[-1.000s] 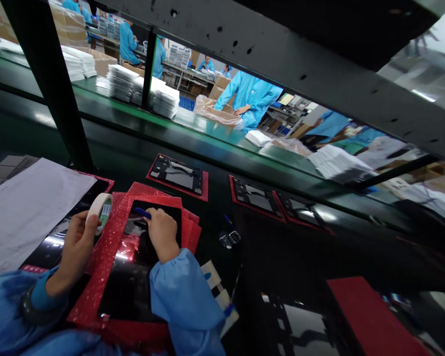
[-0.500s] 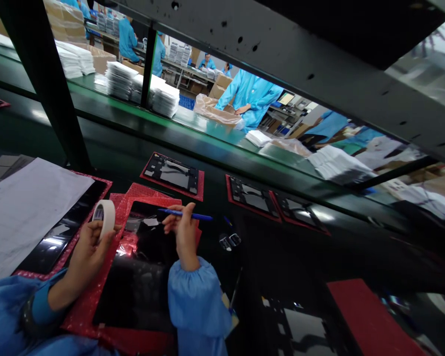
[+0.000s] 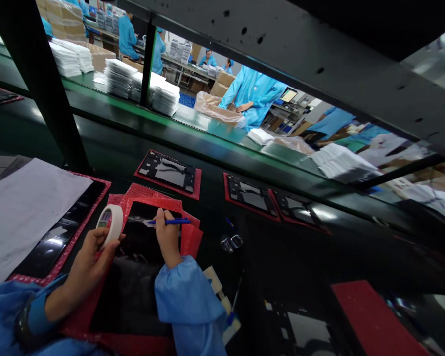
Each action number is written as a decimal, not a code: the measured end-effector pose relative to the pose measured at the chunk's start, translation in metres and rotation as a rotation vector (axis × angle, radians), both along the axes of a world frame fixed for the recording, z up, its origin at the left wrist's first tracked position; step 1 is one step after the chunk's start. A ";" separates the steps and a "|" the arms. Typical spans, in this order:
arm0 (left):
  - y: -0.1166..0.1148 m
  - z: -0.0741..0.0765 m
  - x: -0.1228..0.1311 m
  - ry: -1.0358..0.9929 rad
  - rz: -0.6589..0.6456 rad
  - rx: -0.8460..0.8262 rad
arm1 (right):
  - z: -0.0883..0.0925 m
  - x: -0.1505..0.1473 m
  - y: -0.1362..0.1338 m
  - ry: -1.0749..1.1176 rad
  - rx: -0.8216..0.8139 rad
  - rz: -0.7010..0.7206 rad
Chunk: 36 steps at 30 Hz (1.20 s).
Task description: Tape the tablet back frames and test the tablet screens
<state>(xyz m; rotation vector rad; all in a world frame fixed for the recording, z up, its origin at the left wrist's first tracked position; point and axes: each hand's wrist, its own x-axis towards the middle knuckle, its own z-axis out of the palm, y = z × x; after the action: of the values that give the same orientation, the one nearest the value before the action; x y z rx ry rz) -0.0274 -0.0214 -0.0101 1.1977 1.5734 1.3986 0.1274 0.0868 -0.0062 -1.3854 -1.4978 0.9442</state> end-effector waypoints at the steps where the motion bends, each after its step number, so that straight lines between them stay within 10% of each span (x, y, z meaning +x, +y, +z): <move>1: 0.000 0.000 0.000 -0.007 0.007 -0.002 | -0.002 -0.002 0.001 -0.032 0.013 -0.026; 36: -0.001 0.009 0.002 -0.068 0.095 0.019 | -0.006 -0.002 0.001 -0.132 0.058 -0.046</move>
<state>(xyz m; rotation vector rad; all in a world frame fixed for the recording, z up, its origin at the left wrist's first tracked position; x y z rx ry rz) -0.0255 -0.0226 -0.0015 1.0875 1.5906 1.5024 0.1258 0.0879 -0.0123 -1.4577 -1.5716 0.7869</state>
